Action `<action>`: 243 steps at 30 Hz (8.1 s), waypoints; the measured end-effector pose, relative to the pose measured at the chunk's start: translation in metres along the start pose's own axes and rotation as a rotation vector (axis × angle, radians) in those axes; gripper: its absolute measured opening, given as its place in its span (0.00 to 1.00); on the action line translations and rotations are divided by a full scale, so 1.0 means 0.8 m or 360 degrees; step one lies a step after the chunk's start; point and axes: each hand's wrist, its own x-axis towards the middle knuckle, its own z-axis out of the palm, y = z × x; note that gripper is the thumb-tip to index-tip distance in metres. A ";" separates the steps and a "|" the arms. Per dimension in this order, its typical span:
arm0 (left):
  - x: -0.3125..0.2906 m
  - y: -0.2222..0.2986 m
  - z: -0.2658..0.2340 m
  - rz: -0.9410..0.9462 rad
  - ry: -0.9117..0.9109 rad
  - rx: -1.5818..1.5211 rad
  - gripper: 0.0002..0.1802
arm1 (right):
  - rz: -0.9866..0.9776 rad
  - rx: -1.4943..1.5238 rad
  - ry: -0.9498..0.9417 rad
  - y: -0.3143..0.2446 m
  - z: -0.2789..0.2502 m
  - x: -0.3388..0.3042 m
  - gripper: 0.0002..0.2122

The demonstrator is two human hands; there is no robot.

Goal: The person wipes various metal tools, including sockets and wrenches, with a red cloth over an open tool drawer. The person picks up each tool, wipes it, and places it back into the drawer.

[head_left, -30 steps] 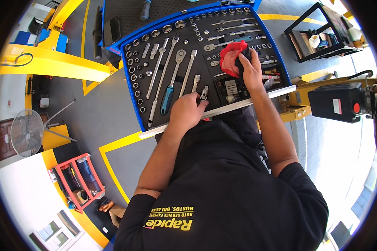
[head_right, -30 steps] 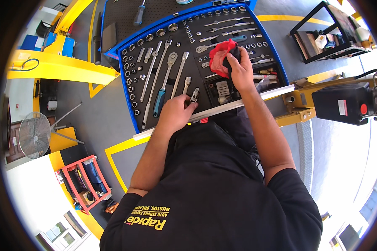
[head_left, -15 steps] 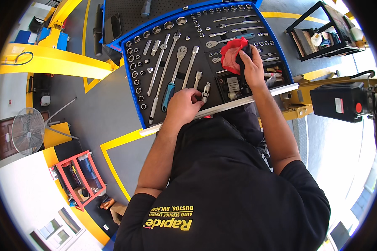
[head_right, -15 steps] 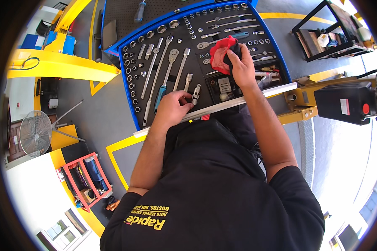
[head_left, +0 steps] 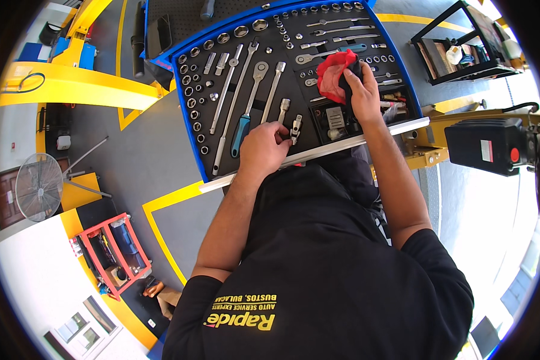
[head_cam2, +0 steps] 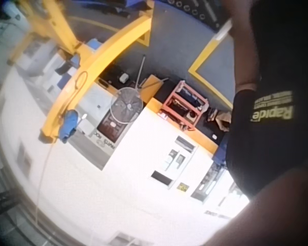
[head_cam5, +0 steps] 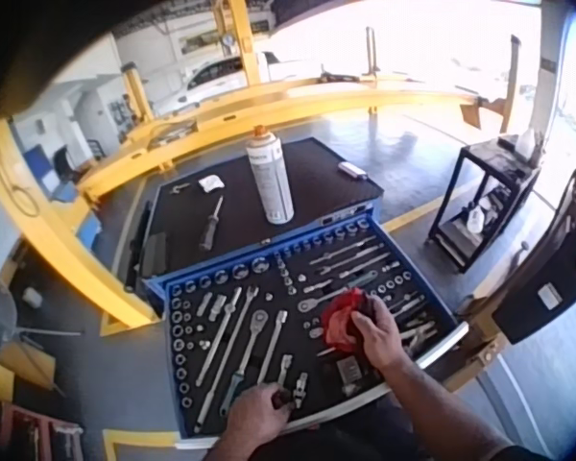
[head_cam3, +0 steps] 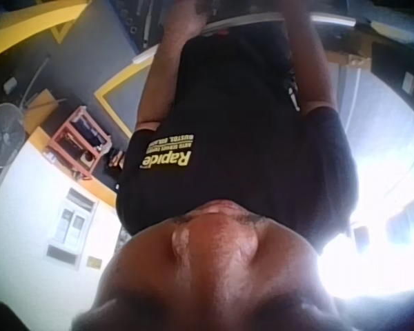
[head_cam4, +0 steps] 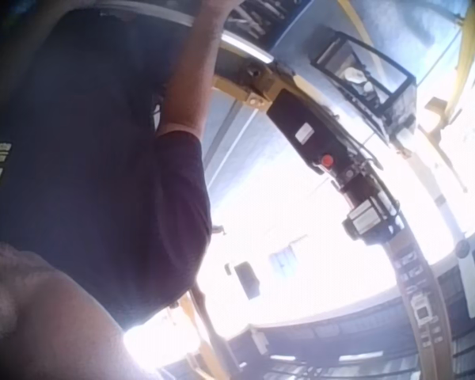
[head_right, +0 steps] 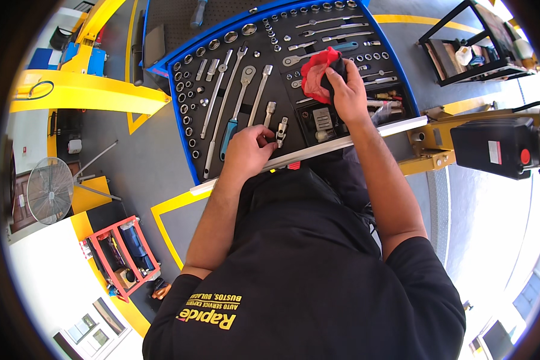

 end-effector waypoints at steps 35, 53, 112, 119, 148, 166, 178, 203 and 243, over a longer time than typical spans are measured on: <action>0.001 0.035 -0.002 -0.0111 0.0010 0.0036 0.16 | -0.0085 0.0294 0.0002 -0.035 0.003 -0.019 0.17; -0.050 -0.028 0.009 0.0491 -0.0478 -0.2983 0.29 | 0.0132 0.0475 -0.0819 -0.100 0.123 -0.141 0.05; 0.032 -0.044 -0.047 0.0228 0.0695 0.0733 0.16 | -0.0764 -0.1291 -0.0485 -0.071 0.027 -0.101 0.08; 0.036 -0.071 -0.040 0.0221 0.0871 0.0423 0.16 | -0.0608 -0.1138 -0.0289 -0.062 0.030 -0.102 0.09; 0.036 -0.053 -0.049 0.0076 0.0719 0.0523 0.21 | -0.0594 -0.1255 -0.0493 -0.082 0.031 -0.102 0.08; 0.093 -0.069 -0.030 0.0264 0.0800 -0.0514 0.12 | -0.0472 -0.1372 -0.0614 -0.081 0.036 -0.101 0.07; 0.087 -0.058 -0.035 0.0226 0.0776 -0.0357 0.13 | 0.0030 -0.0915 -0.0748 -0.083 0.032 -0.090 0.07; 0.080 -0.039 -0.026 0.0266 0.0821 0.0172 0.16 | -0.0662 -0.1391 -0.0340 0.002 0.051 0.073 0.05; 0.095 -0.041 -0.031 0.0273 0.0677 -0.0654 0.10 | -0.0617 -0.1550 -0.0384 0.003 0.131 0.122 0.05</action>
